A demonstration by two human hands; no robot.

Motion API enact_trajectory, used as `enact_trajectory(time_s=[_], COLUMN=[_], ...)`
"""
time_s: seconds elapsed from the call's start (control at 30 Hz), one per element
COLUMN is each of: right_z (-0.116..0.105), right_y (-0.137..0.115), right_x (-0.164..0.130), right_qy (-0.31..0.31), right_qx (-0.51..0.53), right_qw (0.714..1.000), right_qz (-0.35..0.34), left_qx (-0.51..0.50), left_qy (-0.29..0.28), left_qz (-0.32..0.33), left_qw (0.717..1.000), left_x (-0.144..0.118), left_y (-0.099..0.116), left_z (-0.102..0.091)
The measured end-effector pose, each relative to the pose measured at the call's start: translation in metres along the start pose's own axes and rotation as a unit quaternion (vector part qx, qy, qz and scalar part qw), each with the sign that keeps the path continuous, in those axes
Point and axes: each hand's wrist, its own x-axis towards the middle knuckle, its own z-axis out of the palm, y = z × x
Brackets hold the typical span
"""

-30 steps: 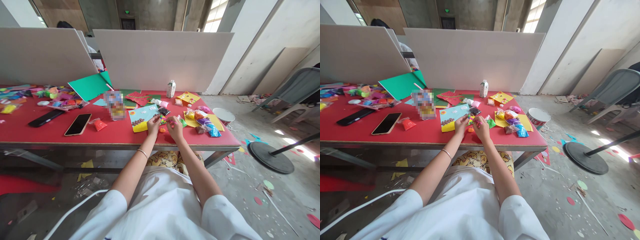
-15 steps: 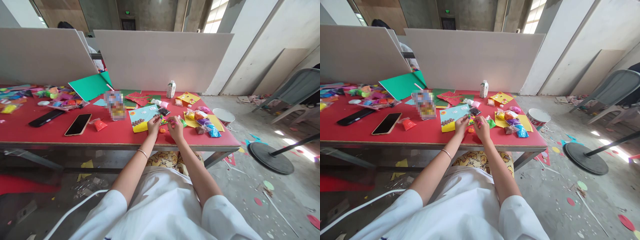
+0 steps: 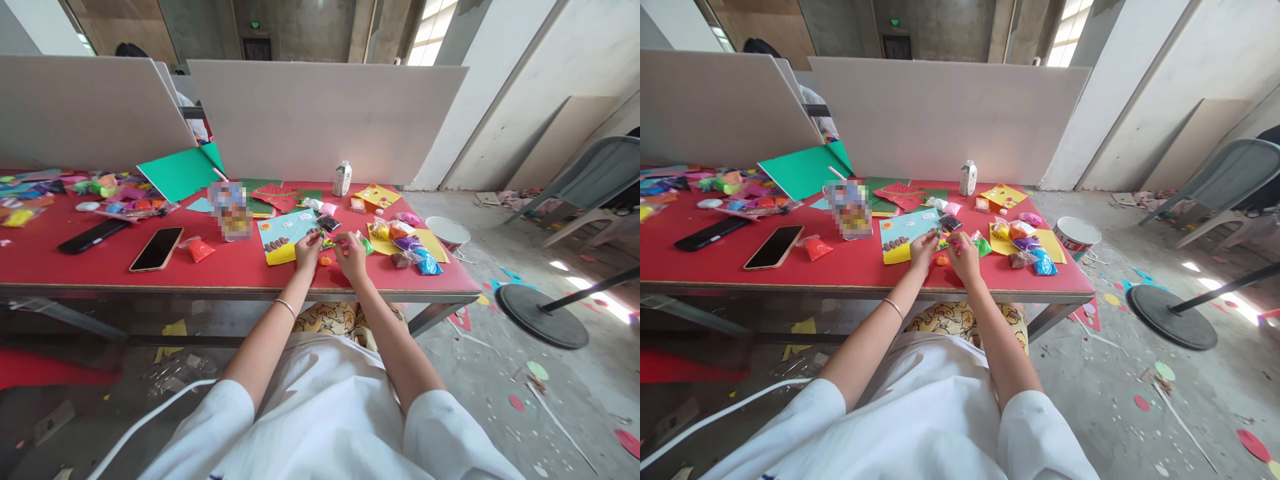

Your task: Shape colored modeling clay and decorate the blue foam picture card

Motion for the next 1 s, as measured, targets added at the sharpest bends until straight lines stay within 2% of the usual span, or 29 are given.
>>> enact_trajectory(time_s=[1.0], right_z=[-0.0003], right_y=[0.0021], right_x=[-0.0013], right_qy=[0.001], right_qx=[0.000], right_qw=[1.000], right_qz=[-0.002], left_qx=[0.001], left_qy=[-0.011], left_qz=[-0.007], left_qw=[1.000], left_x=[-0.0022], left_y=[0.0046], left_z=[-0.0009])
